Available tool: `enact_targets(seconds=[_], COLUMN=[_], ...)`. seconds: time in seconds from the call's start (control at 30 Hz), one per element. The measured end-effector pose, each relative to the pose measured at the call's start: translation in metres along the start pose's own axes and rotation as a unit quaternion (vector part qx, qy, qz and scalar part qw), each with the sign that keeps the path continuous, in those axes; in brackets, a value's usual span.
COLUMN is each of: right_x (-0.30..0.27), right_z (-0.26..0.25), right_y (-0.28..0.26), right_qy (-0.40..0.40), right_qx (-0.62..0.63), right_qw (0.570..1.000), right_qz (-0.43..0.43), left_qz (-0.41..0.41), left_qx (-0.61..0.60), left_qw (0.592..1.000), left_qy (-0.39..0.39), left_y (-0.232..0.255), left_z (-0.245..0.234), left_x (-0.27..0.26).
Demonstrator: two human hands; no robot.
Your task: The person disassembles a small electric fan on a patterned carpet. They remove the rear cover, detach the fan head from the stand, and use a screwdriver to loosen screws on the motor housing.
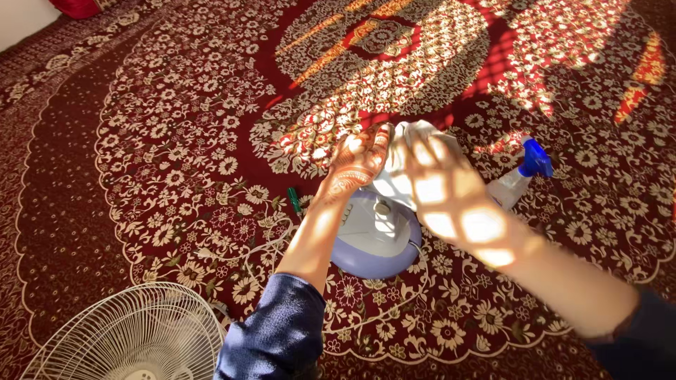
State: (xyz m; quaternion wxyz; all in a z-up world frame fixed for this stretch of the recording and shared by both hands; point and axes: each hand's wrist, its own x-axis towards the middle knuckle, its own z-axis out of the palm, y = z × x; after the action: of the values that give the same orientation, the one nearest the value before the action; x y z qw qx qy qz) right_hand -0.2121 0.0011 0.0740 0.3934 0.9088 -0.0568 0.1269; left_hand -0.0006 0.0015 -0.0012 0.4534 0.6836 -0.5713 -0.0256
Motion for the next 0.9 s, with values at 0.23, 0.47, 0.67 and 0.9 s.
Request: enact_targets(seconds=[0.23, 0.47, 0.67, 0.9], right_x=[-0.011, -0.013, -0.013, -0.073], right_z=[0.035, 0.204, 0.193, 0.080], right_y=[-0.014, 0.082, 0.082, 0.032], right_qy=[0.091, 0.008, -0.164, -0.012], right_qx=[0.087, 0.895, 0.689, 0.054], right_qw=[0.987, 0.440, 0.679, 0.995], right_qz=[0.096, -0.067, 0.195, 0.077], left_qz=[-0.070, -0.060, -0.052, -0.045], left_qx=[0.055, -0.028, -0.035, -0.035], left_qw=[0.994, 0.997, 0.997, 0.997], left_qy=[-0.060, -0.033, -0.038, -0.042], left_y=[0.004, 0.005, -0.006, 0.001], left_z=[0.003, 0.000, 0.005, 0.000], left_x=[0.002, 0.004, 0.013, 0.009])
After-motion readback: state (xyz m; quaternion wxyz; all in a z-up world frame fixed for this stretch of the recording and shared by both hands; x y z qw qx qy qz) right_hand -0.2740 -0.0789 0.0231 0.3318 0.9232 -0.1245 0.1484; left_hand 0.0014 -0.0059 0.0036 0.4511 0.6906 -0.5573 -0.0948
